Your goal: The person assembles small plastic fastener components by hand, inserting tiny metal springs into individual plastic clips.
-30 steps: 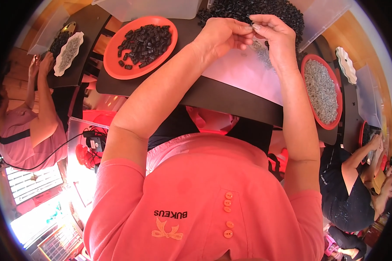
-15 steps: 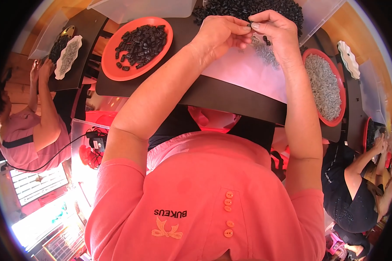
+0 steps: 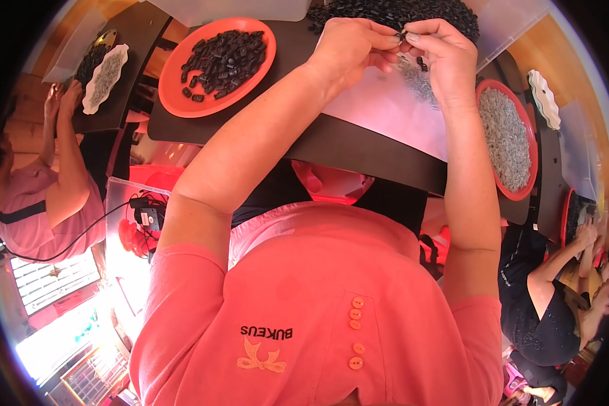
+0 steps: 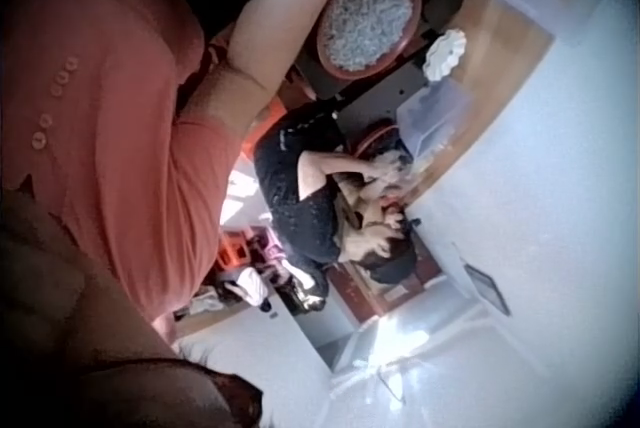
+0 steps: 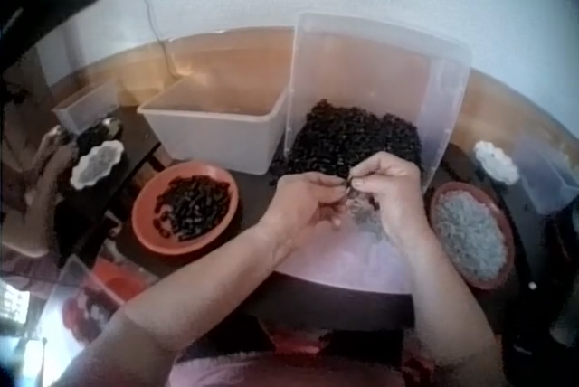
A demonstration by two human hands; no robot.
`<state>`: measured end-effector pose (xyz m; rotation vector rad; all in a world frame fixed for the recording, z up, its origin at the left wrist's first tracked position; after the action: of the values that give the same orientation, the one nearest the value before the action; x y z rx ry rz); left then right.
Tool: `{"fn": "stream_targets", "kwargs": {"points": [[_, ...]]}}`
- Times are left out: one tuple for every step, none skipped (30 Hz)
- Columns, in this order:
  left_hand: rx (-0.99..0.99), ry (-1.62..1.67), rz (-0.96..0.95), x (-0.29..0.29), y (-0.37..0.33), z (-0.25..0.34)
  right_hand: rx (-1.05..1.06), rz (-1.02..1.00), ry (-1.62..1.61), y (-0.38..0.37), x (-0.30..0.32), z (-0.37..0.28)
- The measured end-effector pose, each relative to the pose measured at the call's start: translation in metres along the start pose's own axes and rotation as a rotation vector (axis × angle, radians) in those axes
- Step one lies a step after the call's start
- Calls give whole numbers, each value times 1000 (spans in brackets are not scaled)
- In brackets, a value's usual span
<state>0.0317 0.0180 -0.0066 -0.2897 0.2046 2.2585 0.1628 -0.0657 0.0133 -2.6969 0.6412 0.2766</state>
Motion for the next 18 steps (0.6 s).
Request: {"fn": "stream_targets", "kwargs": {"points": [[-18,-12,18,0,0,0,-2,-2,1,0,0,0],[-18,-10,20,0,0,0,0,-16,-22,-1,0,0],[-38,-24,25,1,0,1,1,-30,-45,-1,0,1],[-58,-39,29,1,0,1,-1,-31,-45,-1,-1,1],[-57,-38,32,1,-1,0,6,-23,-35,-1,-2,1],[-71,-23,44,0,0,1,14,-14,-25,0,-3,0],[-85,-8,57,0,0,2,12,-15,-25,0,-3,0],[-85,-7,59,0,0,2,6,-7,-20,0,-3,0],[-81,-17,62,0,1,3,2,2,-15,0,-2,0],[-76,-26,65,0,1,3,1,2,-15,0,-1,0],[-76,-26,65,-1,1,4,2,-4,-15,-1,0,0],[-83,-42,75,0,1,4,3,-11,-16,-1,1,0],[-89,-58,85,0,0,5,2,-11,-17,-1,0,1],[-88,-58,86,0,0,4,-14,-6,-35,-2,0,1],[-109,-79,87,0,0,5,-31,0,-53,-2,0,2],[-129,-99,89,0,0,5,-31,0,-53,-2,1,2],[-129,-99,89,0,-1,4,-32,-7,-50,-3,2,3],[-124,-94,90,1,-1,4,-32,-16,-48,-3,1,3]]}}
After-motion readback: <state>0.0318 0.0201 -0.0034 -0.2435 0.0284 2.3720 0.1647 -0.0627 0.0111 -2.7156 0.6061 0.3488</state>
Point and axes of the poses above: each hand's wrist, its own y-axis away from the middle knuckle, its own x-axis out of the back of the hand, z = x × y, the point moved 3 cm from there along -y, towards the middle knuckle, and after that the axes turned 12 degrees about -y, right-handed, at the moved point
